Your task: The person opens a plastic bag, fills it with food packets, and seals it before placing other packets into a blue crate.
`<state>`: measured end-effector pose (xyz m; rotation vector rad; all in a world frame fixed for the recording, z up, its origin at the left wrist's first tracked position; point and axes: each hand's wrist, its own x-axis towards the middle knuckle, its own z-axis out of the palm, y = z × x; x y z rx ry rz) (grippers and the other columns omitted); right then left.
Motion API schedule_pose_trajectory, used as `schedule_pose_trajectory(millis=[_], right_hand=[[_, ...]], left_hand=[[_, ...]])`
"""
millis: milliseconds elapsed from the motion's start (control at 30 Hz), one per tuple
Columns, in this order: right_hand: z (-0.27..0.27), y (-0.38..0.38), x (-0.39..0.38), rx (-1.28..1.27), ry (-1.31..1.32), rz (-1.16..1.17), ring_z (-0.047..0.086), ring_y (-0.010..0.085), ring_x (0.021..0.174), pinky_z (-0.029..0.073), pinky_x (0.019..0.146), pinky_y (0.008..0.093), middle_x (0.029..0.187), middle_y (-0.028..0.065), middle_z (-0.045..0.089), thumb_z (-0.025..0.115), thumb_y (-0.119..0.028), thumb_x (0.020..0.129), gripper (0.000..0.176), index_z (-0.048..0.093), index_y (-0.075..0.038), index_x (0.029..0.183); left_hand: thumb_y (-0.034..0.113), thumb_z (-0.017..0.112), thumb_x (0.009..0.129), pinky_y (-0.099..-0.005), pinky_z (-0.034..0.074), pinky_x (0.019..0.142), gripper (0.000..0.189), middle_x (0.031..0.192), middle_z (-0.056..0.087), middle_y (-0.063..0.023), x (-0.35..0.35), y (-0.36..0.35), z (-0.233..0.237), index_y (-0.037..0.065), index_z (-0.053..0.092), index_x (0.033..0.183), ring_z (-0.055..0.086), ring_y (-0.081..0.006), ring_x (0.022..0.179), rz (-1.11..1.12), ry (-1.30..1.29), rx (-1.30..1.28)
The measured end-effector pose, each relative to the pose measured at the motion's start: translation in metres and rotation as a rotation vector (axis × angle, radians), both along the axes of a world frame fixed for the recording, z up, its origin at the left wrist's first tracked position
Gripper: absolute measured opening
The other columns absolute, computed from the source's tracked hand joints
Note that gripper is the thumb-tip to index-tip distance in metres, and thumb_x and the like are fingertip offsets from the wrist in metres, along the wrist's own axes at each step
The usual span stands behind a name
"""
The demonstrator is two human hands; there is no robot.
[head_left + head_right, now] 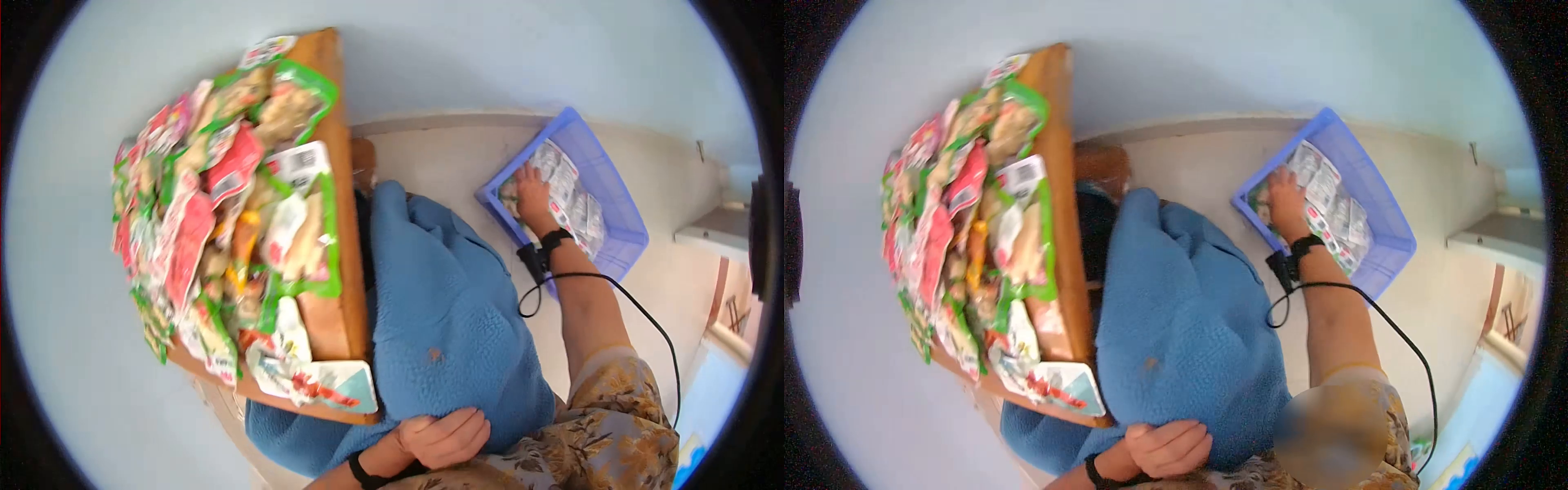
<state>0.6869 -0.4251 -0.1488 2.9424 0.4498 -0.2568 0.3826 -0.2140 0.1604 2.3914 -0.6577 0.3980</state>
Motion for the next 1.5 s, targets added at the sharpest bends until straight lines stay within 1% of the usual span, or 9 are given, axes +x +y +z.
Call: schedule_pose_trajectory(millis=[167,467,600,800,867,1100,1167,1300,1500], right_hand=[[0.059,-0.007,0.021,0.396,0.091,0.001,0.059,0.0317,0.114,0.052,0.089,0.0441,0.128,0.0192,0.058,0.072,-0.007,0.074,0.048,0.061,-0.004,0.121],[0.298,0.097,-0.063,1.175,0.251,0.264,0.070,0.0231,0.080,0.055,0.070,0.0324,0.092,0.0164,0.071,0.072,-0.012,0.081,0.028,0.067,0.000,0.106],[0.367,0.130,-0.138,1.129,0.351,0.442,0.068,0.0200,0.074,0.054,0.067,0.0311,0.088,0.0142,0.071,0.071,-0.012,0.083,0.028,0.067,0.000,0.108],[0.390,0.150,-0.195,1.129,0.520,0.490,0.063,0.0184,0.064,0.050,0.061,0.0311,0.077,0.0139,0.069,0.071,-0.013,0.085,0.019,0.067,0.000,0.097],[0.402,0.150,-0.201,0.891,0.560,0.608,0.062,0.0188,0.061,0.049,0.059,0.0312,0.072,0.0150,0.067,0.071,-0.015,0.084,0.018,0.066,0.002,0.089],[0.413,0.133,-0.222,0.615,0.647,0.836,0.057,0.0110,0.056,0.044,0.052,0.0289,0.060,0.0064,0.059,0.072,-0.014,0.084,0.019,0.063,0.003,0.080],[0.408,0.127,-0.227,0.511,0.637,0.612,0.057,0.0191,0.052,0.045,0.051,0.0328,0.059,0.0120,0.061,0.075,-0.018,0.079,0.023,0.064,0.002,0.075],[0.386,0.120,-0.231,0.524,0.708,0.466,0.054,0.0139,0.050,0.042,0.048,0.0312,0.056,0.0080,0.059,0.076,-0.015,0.078,0.023,0.063,0.001,0.070],[0.366,0.131,-0.226,0.609,0.586,0.471,0.048,0.0089,0.044,0.038,0.042,0.0280,0.053,0.0011,0.053,0.077,-0.014,0.078,0.025,0.060,0.000,0.066]], left_hand=[[0.015,0.066,0.078,-0.0251,0.035,0.061,0.016,0.099,0.070,-0.0010,0.000,-0.002,-0.006,0.012,0.071,0.092,0.067,-0.0135,0.090,0.071,-0.094,-0.023],[0.012,0.068,0.076,-0.0313,0.046,0.063,0.018,0.098,0.065,-0.0082,0.002,-0.007,0.009,0.006,0.065,0.093,0.065,-0.0215,0.088,0.165,-0.166,-0.157],[0.008,0.069,0.078,-0.0376,0.050,0.075,0.019,0.096,0.063,-0.0107,-0.006,-0.004,0.023,0.002,0.064,0.095,0.063,-0.0280,0.092,0.118,-0.049,-0.311],[0.003,0.070,0.080,-0.0394,0.052,0.078,0.017,0.096,0.065,-0.0127,-0.056,0.033,0.065,0.002,0.065,0.096,0.063,-0.0319,0.088,0.317,-0.039,-0.393],[0.003,0.070,0.081,-0.0385,0.053,0.077,0.016,0.094,0.066,-0.0131,-0.076,0.052,0.075,0.002,0.066,0.096,0.064,-0.0320,0.087,0.406,-0.050,-0.416],[0.001,0.067,0.086,-0.0289,0.053,0.065,0.013,0.091,0.070,-0.0121,-0.189,0.133,0.097,0.002,0.069,0.098,0.067,-0.0206,0.077,1.018,-0.112,-0.506],[0.004,0.064,0.089,-0.0265,0.052,0.066,0.014,0.091,0.071,-0.0091,-0.233,0.157,0.082,0.001,0.069,0.101,0.066,-0.0150,0.078,1.218,-0.139,-0.619],[0.006,0.063,0.090,-0.0258,0.052,0.070,0.020,0.093,0.072,-0.0064,-0.342,0.203,0.004,0.001,0.069,0.109,0.066,-0.0110,0.081,1.590,-0.092,-0.501],[0.010,0.068,0.083,-0.0334,0.054,0.070,0.021,0.085,0.072,-0.0144,-0.466,0.210,-0.128,0.000,0.071,0.101,0.070,-0.0225,0.076,1.978,0.141,-0.661]])
